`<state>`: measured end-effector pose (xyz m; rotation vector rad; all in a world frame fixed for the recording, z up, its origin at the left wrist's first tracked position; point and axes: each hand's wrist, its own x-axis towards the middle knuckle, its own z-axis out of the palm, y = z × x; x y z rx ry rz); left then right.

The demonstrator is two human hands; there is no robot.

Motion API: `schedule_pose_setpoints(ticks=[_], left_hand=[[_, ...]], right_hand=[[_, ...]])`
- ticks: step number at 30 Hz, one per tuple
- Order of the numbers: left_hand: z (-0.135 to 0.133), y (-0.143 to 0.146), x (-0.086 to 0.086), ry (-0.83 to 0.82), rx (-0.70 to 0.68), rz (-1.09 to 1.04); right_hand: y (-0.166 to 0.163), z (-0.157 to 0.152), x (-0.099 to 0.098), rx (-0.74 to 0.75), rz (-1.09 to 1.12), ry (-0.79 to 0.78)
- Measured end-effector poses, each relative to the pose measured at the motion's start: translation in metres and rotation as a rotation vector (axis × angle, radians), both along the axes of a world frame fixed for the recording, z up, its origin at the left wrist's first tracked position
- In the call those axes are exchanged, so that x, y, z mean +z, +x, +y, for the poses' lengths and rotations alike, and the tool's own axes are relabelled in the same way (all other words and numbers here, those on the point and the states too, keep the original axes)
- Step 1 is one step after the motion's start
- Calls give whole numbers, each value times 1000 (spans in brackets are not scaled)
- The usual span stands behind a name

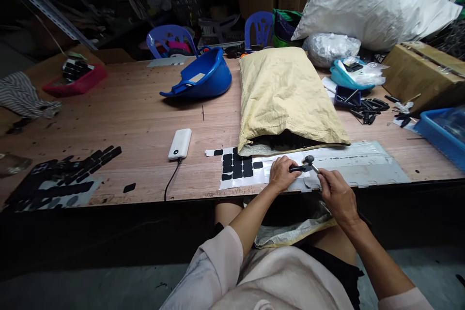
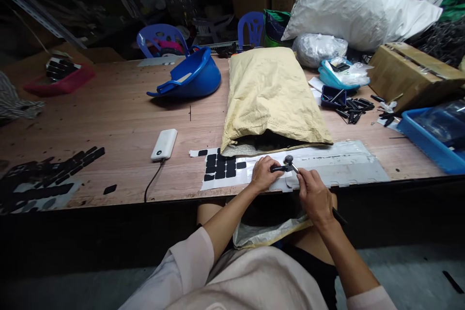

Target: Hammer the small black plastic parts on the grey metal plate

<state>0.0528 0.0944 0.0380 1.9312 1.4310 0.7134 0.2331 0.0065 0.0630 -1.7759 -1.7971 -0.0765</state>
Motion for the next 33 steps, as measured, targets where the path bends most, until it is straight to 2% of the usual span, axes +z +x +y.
schedule_pose_setpoints(ticks=[3, 8, 12, 15, 18, 21, 27, 33], left_hand=[[0, 0, 1, 0, 3, -1], [0, -1, 2, -10, -6, -4], [0, -1, 0, -16, 5, -9], [0, -1, -1, -19, 9, -21], [0, -1, -2, -10, 2, -26], [1, 0, -2, 1, -7, -10], [1, 0, -2, 13, -14, 3], [1, 0, -2, 22, -16, 20]], right_hand=[[-1, -1, 1, 1, -50, -33], [-11, -4, 6, 10, 3, 27], [-20, -5, 3, 59, -30, -29], [-17, -2, 1, 34, -24, -17], [0, 8, 2, -21, -38, 37], [31, 26, -2, -45, -142, 44], [92, 64, -23, 71, -330, -20], [99, 77, -31, 77, -282, -51]])
